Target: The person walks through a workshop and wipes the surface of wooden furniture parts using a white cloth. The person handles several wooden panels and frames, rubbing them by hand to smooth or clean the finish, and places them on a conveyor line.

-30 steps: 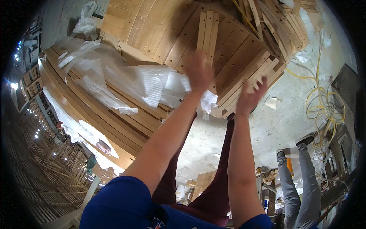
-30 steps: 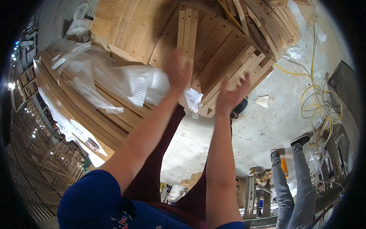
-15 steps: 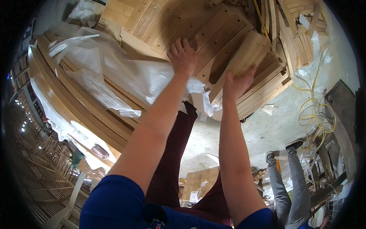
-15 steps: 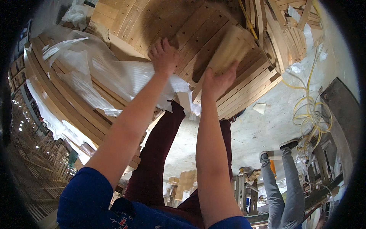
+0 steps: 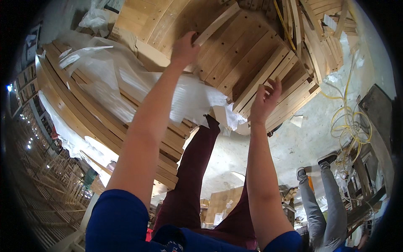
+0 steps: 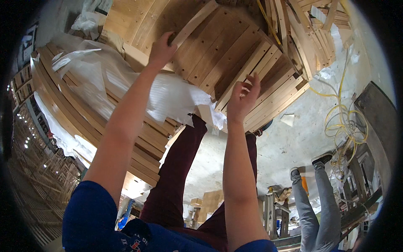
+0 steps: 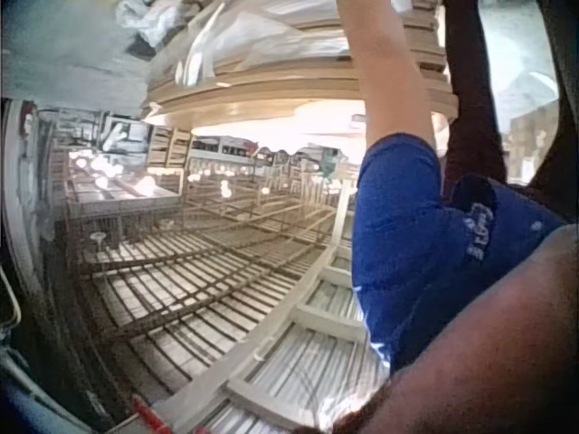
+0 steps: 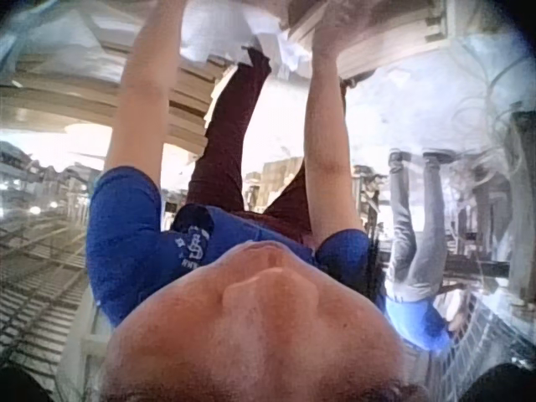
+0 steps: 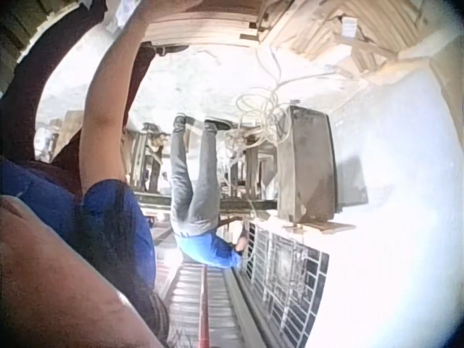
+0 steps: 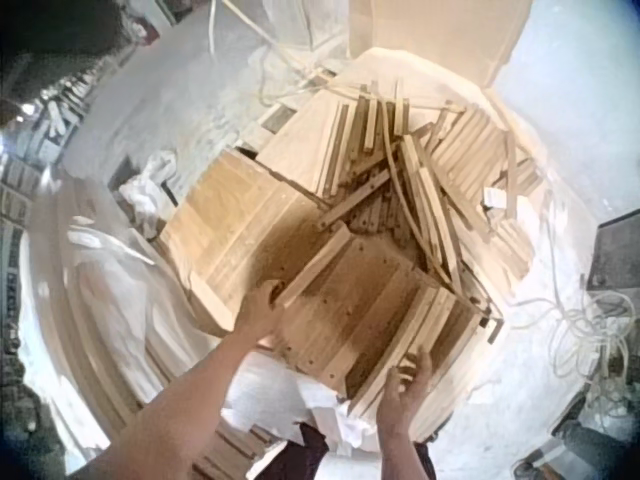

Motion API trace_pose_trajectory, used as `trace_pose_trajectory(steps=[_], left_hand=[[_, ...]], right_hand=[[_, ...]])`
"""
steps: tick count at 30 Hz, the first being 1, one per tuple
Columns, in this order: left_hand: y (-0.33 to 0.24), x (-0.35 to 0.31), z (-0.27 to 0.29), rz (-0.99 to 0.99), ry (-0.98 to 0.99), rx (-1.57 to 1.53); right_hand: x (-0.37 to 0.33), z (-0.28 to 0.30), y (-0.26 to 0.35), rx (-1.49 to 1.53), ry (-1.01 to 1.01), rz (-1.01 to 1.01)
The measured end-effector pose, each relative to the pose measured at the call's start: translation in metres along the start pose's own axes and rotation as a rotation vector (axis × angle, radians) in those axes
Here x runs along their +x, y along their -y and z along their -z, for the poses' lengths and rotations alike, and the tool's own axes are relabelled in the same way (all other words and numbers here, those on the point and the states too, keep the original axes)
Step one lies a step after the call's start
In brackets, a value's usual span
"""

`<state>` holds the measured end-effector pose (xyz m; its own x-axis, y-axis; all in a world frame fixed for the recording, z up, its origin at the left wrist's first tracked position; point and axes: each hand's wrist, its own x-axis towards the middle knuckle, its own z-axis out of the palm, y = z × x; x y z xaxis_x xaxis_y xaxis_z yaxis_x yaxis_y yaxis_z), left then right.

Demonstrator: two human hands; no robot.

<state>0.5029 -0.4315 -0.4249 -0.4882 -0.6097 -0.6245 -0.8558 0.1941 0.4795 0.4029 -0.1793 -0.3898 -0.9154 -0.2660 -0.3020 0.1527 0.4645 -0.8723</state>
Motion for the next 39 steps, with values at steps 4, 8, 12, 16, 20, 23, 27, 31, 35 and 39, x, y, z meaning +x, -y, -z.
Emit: trace_pose_trajectory(steps=[4, 8, 12, 16, 20, 23, 27, 31, 35, 39], left_hand=[[0.020, 0.007, 0.019, -0.085, -0.284, 0.350], [0.002, 0.001, -0.026, 0.010, -0.354, 0.421], [-0.012, -0.028, -0.079, -0.123, -0.219, 0.543], [-0.005, -0.022, -0.089, -0.191, -0.466, 0.462], [0.020, -0.006, -0.046, -0.043, -0.523, 0.492], [0.027, 0.005, -0.034, -0.026, -0.554, 0.656], [0.009, 0.019, -0.023, 0.095, -0.335, 0.490], [-0.017, -0.006, -0.071, -0.096, -0.291, 0.326], [-0.003, -0.065, -0.108, 0.051, -0.245, 0.048], [-0.038, -0.102, -0.140, -0.138, -0.244, 0.035]], right_hand=[[0.004, -0.036, -0.001, 0.139, 0.119, -0.064], [0.008, -0.070, -0.007, 0.300, 0.238, -0.347], [0.032, -0.108, -0.002, 0.414, 0.276, -0.622], [0.056, -0.138, -0.005, -0.028, 0.145, -0.299], [0.039, -0.153, 0.010, -0.640, 0.140, -0.160], [0.038, -0.162, 0.019, -0.679, 0.175, -0.244], [0.043, -0.143, 0.006, -0.569, 0.199, -0.162], [0.052, -0.090, -0.018, -0.239, 0.307, -0.291], [-0.006, -0.002, -0.005, 0.296, 0.124, -0.385], [-0.005, 0.119, -0.022, 0.364, -0.165, -0.288]])
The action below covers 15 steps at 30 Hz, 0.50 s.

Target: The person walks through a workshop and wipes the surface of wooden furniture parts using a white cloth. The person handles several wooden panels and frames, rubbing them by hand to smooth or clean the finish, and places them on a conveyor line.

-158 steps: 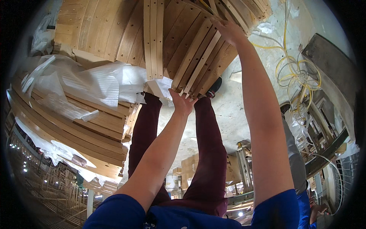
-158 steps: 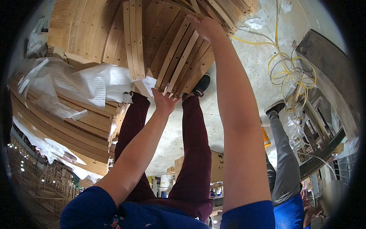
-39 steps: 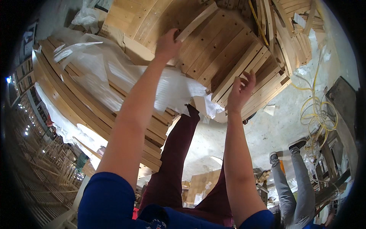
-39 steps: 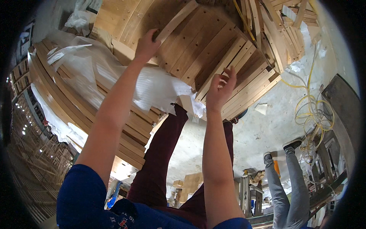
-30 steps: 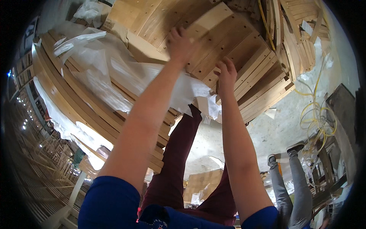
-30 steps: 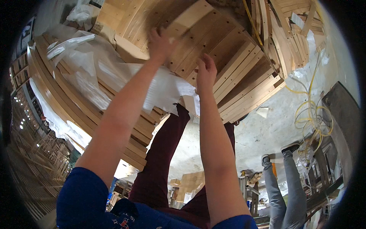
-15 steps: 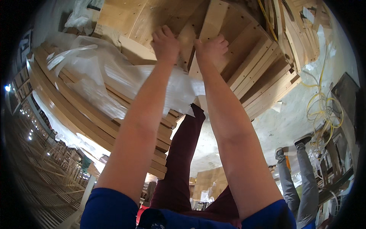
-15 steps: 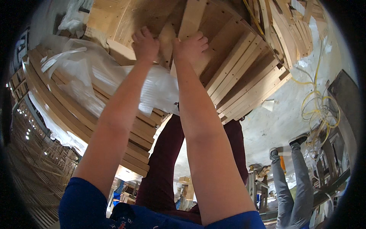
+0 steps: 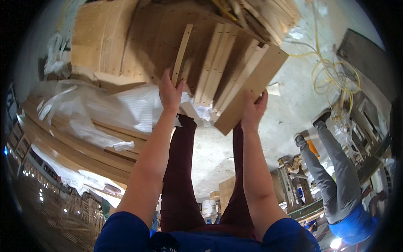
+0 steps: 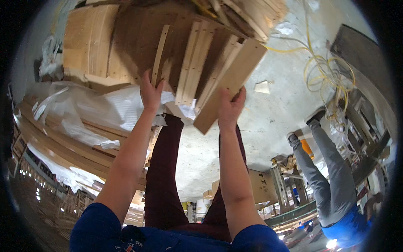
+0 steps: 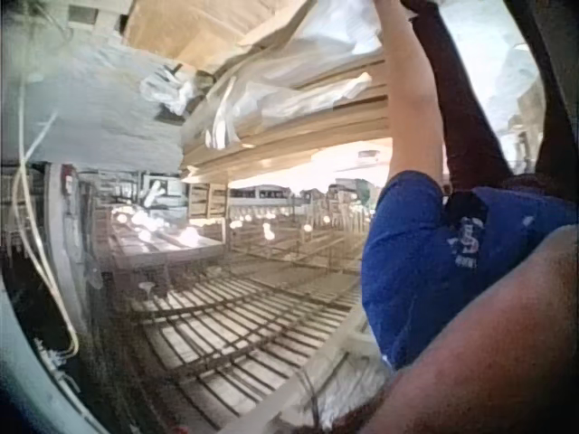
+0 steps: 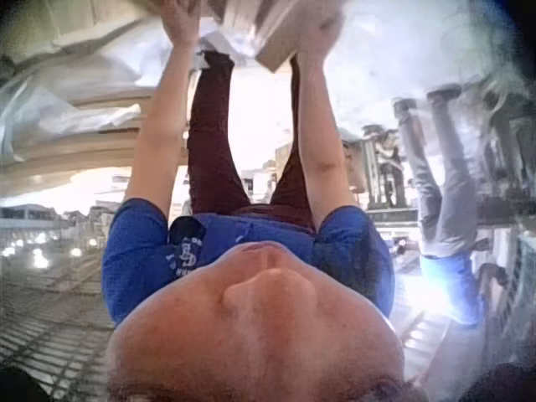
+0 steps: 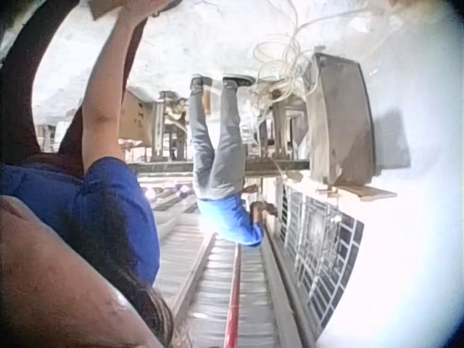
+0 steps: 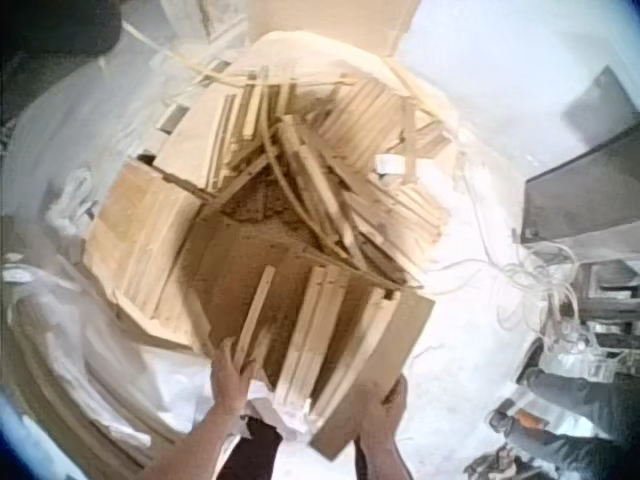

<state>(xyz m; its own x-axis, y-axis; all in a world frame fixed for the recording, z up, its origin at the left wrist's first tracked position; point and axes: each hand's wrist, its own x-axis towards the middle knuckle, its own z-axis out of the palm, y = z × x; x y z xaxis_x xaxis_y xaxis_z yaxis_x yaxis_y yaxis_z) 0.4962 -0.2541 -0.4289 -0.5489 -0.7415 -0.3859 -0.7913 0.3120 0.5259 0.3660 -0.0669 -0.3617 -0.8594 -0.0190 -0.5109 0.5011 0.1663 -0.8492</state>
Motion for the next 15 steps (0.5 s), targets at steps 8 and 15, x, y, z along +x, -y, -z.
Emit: trace_pose_trajectory(steps=[8, 15], left_hand=[[-0.046, 0.001, -0.039, -0.074, 0.066, -0.230], [-0.033, 0.012, -0.043, -0.022, 0.211, -0.277]], right_hand=[[0.042, 0.084, 0.011, -0.022, -0.166, 0.065], [0.078, 0.104, -0.010, -0.097, -0.223, -0.110]])
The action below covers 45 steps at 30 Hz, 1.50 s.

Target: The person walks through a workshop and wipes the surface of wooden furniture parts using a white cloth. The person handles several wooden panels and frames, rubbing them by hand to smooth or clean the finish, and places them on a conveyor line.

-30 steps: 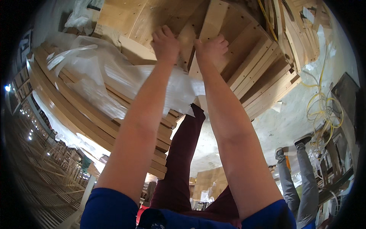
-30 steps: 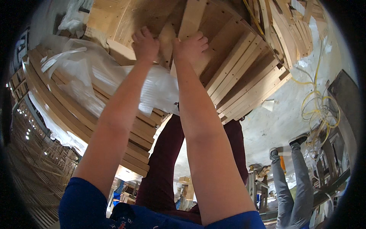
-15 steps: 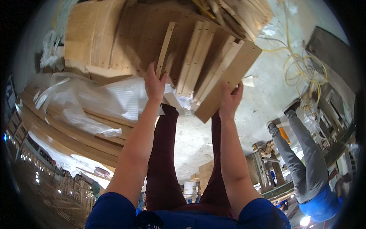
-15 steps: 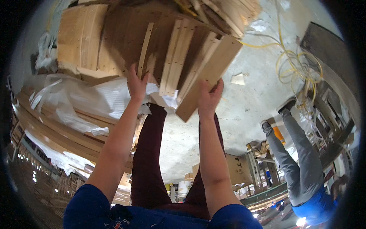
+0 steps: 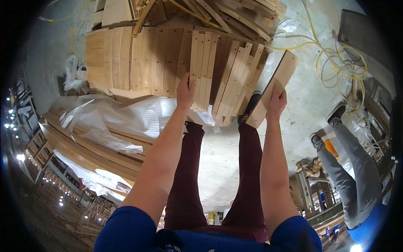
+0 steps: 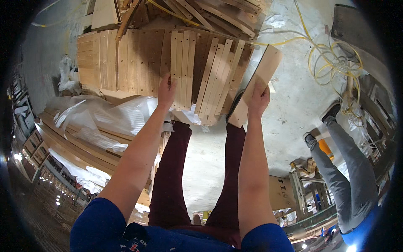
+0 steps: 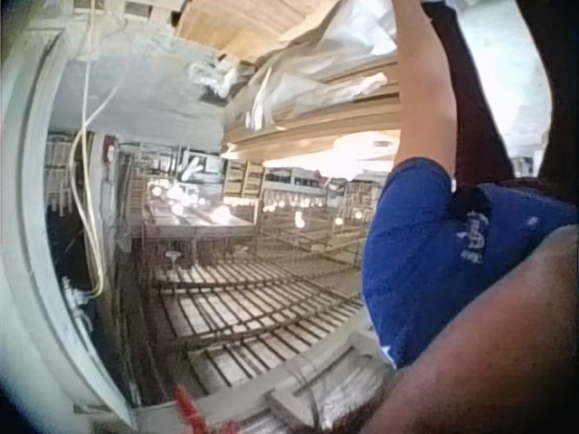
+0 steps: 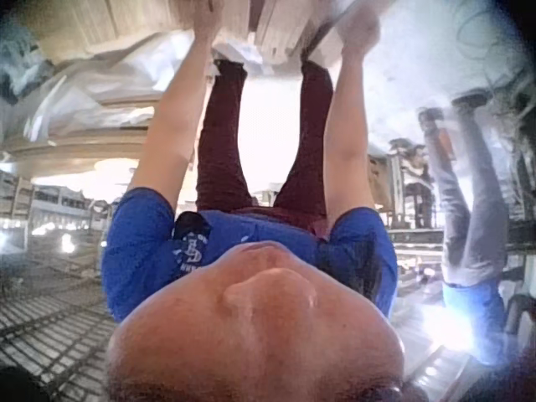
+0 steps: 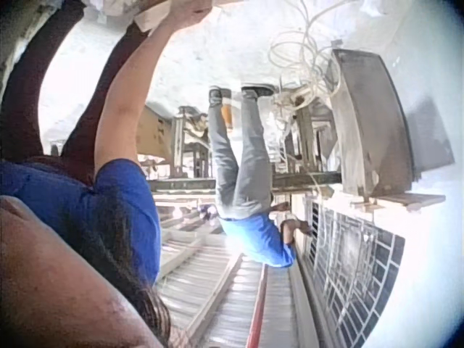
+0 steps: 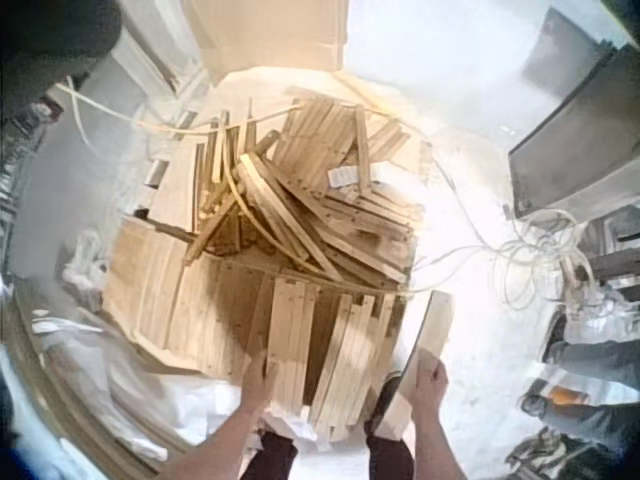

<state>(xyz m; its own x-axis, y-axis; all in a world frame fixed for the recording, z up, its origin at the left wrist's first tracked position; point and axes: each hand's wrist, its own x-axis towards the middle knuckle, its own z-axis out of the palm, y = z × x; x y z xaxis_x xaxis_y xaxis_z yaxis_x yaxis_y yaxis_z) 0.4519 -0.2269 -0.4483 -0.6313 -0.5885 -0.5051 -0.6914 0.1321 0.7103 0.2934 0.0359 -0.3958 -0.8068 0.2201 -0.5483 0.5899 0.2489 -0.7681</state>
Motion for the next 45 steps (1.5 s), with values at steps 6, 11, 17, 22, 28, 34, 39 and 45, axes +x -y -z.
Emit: trace_pose_trajectory(steps=[6, 11, 17, 22, 28, 34, 39, 45], left_hand=[[-0.002, 0.032, 0.000, 0.172, 0.035, -0.213], [-0.007, 0.047, -0.001, 0.346, 0.172, -0.413], [0.006, 0.046, -0.011, 0.221, 0.122, -0.239], [0.000, 0.037, -0.017, 0.398, 0.106, -0.426], [-0.056, -0.006, -0.019, 0.258, 0.076, -0.538], [-0.198, -0.130, -0.039, -0.508, 0.330, 0.479], [-0.301, -0.242, -0.018, -0.718, 0.506, 0.605], [-0.423, -0.338, -0.036, -0.904, 0.809, 0.552]], right_hand=[[-0.004, -0.045, -0.040, -0.603, -0.057, 0.278], [-0.004, -0.044, -0.045, -0.345, -0.031, 0.186], [0.001, -0.041, -0.048, -0.128, 0.196, -0.081], [-0.022, -0.069, -0.042, -0.031, 0.148, -0.094], [-0.022, -0.074, -0.027, 0.106, 0.155, -0.239], [-0.004, -0.028, -0.030, 0.662, 0.322, -0.567], [-0.134, 0.041, 0.025, 0.833, 0.456, -0.667], [-0.191, 0.190, 0.073, 1.127, 0.360, -0.634]])
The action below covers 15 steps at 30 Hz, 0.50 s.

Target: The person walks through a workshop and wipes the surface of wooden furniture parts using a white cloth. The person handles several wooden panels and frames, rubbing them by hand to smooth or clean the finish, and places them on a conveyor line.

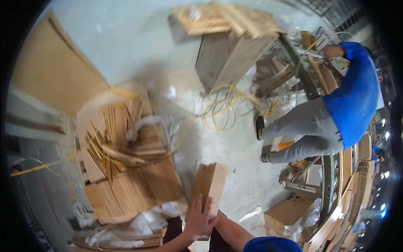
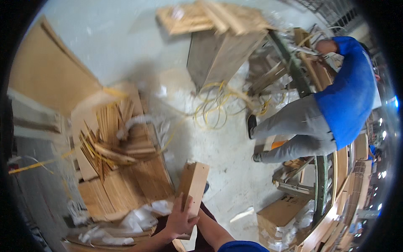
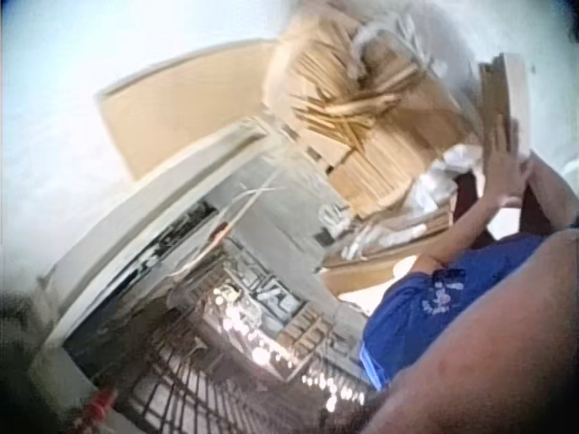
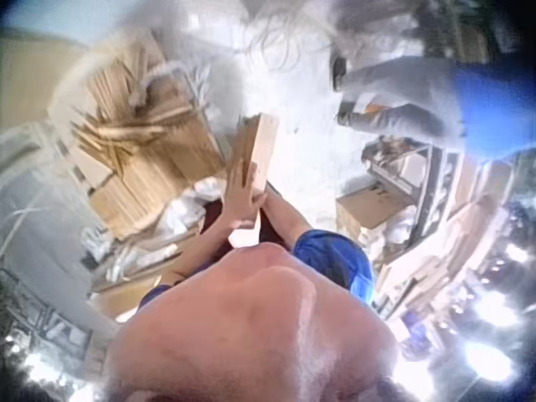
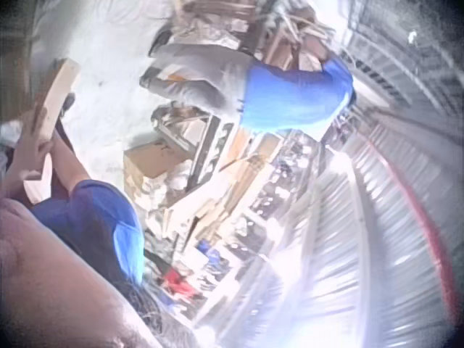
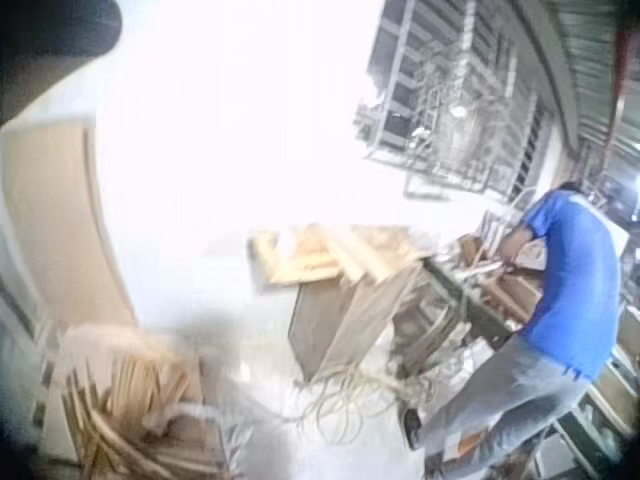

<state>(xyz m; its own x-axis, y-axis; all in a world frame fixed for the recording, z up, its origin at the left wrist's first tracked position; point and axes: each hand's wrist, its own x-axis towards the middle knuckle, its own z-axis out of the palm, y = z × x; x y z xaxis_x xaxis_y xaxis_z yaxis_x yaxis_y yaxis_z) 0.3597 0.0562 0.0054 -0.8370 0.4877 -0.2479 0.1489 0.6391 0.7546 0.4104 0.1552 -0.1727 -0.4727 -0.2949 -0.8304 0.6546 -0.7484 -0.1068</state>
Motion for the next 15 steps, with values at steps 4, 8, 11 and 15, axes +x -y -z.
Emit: trace_pose_trajectory(steps=[4, 8, 11, 15], left_hand=[[-0.090, 0.038, 0.014, -0.201, -0.026, 0.028], [-0.153, 0.087, 0.030, -0.324, -0.107, 0.066], [-0.205, 0.130, 0.055, -0.333, -0.113, 0.172], [-0.232, 0.195, 0.073, -0.540, -0.298, 0.228]], right_hand=[[-0.054, -0.004, 0.112, 0.106, 0.088, 0.261], [-0.130, -0.049, 0.212, -0.101, -0.163, 0.508], [-0.149, -0.059, 0.268, -0.066, -0.158, 0.680], [-0.156, -0.080, 0.340, -0.048, -0.122, 0.849]])
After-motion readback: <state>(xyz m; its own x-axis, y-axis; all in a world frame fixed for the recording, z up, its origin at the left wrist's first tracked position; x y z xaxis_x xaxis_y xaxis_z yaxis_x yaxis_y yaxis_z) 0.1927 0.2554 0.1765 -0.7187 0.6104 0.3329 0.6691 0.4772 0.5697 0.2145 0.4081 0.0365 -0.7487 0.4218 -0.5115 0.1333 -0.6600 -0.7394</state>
